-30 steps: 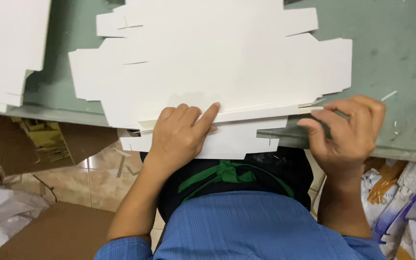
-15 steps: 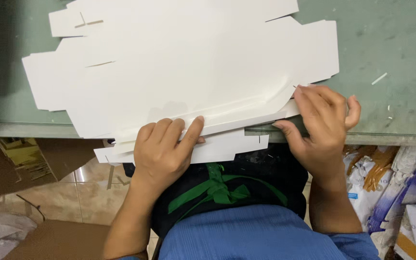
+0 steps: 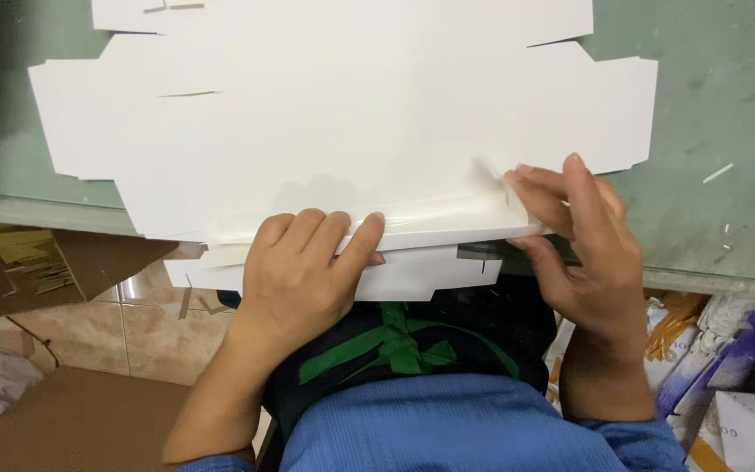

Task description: The person folds white paperboard blanks into box shapes on a glass table. They repeatedly crease pre-scored lines and tuck flaps to form the box structure, handling one unit at a time.

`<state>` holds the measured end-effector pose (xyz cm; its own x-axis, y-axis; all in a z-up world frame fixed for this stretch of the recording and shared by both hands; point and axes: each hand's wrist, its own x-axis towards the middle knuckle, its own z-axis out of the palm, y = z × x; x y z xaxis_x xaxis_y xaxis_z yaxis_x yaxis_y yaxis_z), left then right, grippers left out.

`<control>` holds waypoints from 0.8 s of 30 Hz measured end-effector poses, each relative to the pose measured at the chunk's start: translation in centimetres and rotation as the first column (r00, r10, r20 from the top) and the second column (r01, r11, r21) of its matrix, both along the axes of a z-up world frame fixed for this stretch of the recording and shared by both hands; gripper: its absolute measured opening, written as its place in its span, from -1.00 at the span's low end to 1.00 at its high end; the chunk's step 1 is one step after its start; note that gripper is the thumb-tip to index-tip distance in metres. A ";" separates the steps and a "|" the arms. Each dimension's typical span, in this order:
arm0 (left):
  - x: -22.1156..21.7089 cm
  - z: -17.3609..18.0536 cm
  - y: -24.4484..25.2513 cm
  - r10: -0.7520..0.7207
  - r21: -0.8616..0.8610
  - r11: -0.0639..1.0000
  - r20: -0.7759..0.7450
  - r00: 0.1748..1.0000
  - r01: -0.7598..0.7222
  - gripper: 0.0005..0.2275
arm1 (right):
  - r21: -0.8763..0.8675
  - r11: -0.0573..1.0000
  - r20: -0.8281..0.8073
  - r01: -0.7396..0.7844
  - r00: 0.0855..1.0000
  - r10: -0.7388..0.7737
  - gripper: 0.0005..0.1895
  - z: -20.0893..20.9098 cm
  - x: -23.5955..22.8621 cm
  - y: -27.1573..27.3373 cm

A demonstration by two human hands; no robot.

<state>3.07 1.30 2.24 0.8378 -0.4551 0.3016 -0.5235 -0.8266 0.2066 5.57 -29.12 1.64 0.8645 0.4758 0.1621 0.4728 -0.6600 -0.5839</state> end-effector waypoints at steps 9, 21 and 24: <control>1.1 0.3 -0.4 0.008 0.078 0.997 -0.088 0.996 -0.001 -0.82 | 0.027 1.000 -0.099 -0.016 0.995 0.018 -0.33 -0.2 0.5 -0.2; 2.4 -0.6 -3.3 -0.004 0.087 0.996 0.008 1.000 0.004 -0.89 | 0.012 0.999 0.003 0.048 0.999 -0.048 -0.38 -0.5 0.6 0.6; 2.4 -0.9 -3.0 -0.027 0.060 0.998 0.008 1.000 0.026 -0.87 | 0.010 1.000 -0.053 -0.007 0.999 0.007 -0.33 -0.7 1.2 0.6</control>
